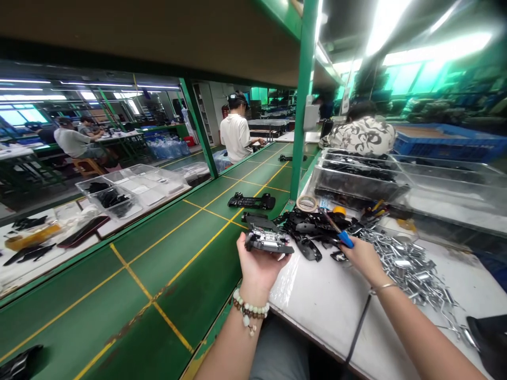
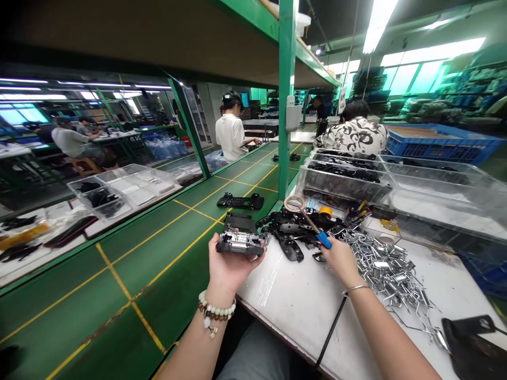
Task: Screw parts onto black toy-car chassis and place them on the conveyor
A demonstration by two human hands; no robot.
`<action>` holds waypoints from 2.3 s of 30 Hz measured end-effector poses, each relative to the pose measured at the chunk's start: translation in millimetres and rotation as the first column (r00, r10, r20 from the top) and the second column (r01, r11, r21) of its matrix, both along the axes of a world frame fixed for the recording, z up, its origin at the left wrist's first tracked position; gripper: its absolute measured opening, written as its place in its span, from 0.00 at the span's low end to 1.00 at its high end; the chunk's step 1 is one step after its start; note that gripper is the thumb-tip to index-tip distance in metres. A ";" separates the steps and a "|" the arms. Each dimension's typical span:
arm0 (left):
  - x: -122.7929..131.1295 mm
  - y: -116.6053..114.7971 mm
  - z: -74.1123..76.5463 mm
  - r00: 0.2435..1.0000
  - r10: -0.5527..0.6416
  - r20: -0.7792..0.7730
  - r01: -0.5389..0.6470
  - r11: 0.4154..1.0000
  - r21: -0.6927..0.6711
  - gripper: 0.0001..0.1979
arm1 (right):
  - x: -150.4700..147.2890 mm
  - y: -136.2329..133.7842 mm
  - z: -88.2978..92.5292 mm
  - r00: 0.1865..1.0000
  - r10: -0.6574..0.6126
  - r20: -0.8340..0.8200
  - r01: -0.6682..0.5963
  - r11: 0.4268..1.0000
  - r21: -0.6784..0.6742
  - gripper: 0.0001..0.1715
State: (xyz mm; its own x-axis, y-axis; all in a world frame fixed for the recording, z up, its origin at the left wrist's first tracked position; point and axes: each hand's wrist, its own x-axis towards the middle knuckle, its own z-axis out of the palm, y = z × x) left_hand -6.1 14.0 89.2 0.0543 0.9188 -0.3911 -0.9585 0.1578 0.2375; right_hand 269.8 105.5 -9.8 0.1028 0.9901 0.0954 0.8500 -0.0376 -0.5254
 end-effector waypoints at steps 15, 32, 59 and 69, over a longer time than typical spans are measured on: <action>45.7 8.3 -4.0 0.985 -0.099 -0.140 0.091 0.994 -0.062 0.27 | -93.2 -76.2 103.7 0.748 0.324 -0.579 -0.104 0.919 0.380 0.15; 48.7 2.4 -4.7 0.981 -0.161 -0.109 0.151 0.984 -0.095 0.26 | -84.8 -79.1 90.7 0.667 0.545 -0.507 -0.380 0.835 0.397 0.11; 57.4 1.6 -8.3 0.989 -0.108 -0.100 0.095 0.987 -0.126 0.25 | -70.2 -75.0 80.2 0.585 0.672 -0.453 -0.524 0.740 0.421 0.11; 70.0 -0.7 -5.9 0.993 -0.039 -0.107 0.030 0.996 -0.078 0.24 | -82.7 -84.8 64.2 0.506 0.538 -0.674 -0.276 0.841 0.465 0.09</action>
State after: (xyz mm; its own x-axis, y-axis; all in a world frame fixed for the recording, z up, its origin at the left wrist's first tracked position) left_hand 63.9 13.3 83.4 0.0390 0.8844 -0.4651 -0.9214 0.2120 0.3258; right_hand 187.2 20.7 54.4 -0.1434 0.8838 0.4454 0.0109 0.4515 -0.8922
